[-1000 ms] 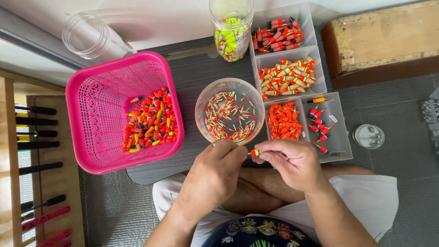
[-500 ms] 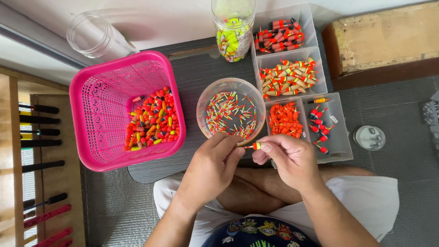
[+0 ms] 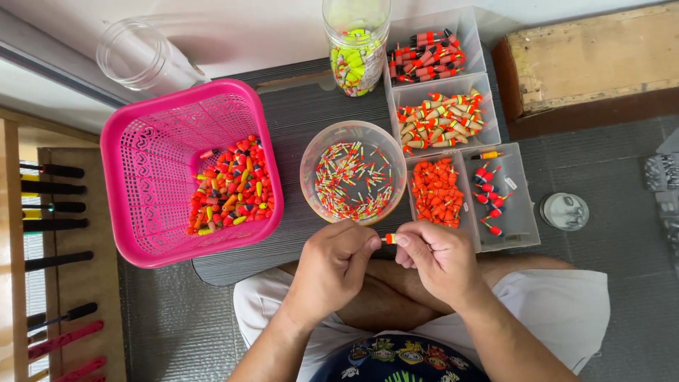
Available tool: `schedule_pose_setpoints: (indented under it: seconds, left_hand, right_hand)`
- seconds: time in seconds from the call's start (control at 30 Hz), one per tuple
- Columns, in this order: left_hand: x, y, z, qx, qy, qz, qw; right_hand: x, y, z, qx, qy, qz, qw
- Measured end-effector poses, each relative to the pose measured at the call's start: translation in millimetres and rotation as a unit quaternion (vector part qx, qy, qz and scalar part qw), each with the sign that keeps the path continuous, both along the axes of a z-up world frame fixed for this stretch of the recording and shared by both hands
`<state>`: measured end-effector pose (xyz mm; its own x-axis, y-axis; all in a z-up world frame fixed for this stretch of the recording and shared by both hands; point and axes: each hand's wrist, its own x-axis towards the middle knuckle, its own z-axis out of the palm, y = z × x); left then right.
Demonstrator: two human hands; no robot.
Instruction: The person sits cross-legged on the floor and assembles small fishing lures by hand. They pick up components from a pink basket and a clear bowl, attach them together, and place the finished items into a compartmentalized plastic organizer.
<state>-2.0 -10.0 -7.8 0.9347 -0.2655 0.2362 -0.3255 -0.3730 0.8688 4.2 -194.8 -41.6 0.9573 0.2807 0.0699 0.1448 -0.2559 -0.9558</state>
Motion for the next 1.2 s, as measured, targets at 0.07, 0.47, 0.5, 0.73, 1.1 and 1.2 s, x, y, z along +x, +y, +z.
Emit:
schedule_pose_setpoints:
  seconds: [0.07, 0.47, 0.5, 0.73, 1.1, 1.2]
  left_hand:
    - [-1, -1, -1, -0.019, -0.011, -0.008, 1.0]
    - [1, 3, 11, -0.001, 0.05, 0.052, 0.997]
    - [0, 6, 15, 0.008, 0.044, 0.05, 0.998]
    - [-21, 35, 30, 0.019, 0.029, 0.017, 0.999]
    - [-23, 127, 62, 0.233, -0.125, 0.184, 0.947]
    - [-3, 146, 67, 0.288, -0.065, 0.206, 0.933]
  right_hand:
    - [0, -1, 4, -0.009, 0.011, -0.001, 1.0]
    - [50, -38, 15, -0.109, -0.001, -0.1, 0.989]
    - [63, -43, 22, -0.183, -0.061, -0.13, 0.973]
    - [117, -61, 13, -0.31, 0.0, -0.123, 0.943]
    - [-17, -106, -35, -0.135, -0.047, -0.314, 0.939]
    - [-44, -97, -34, -0.128, -0.048, -0.295, 0.946]
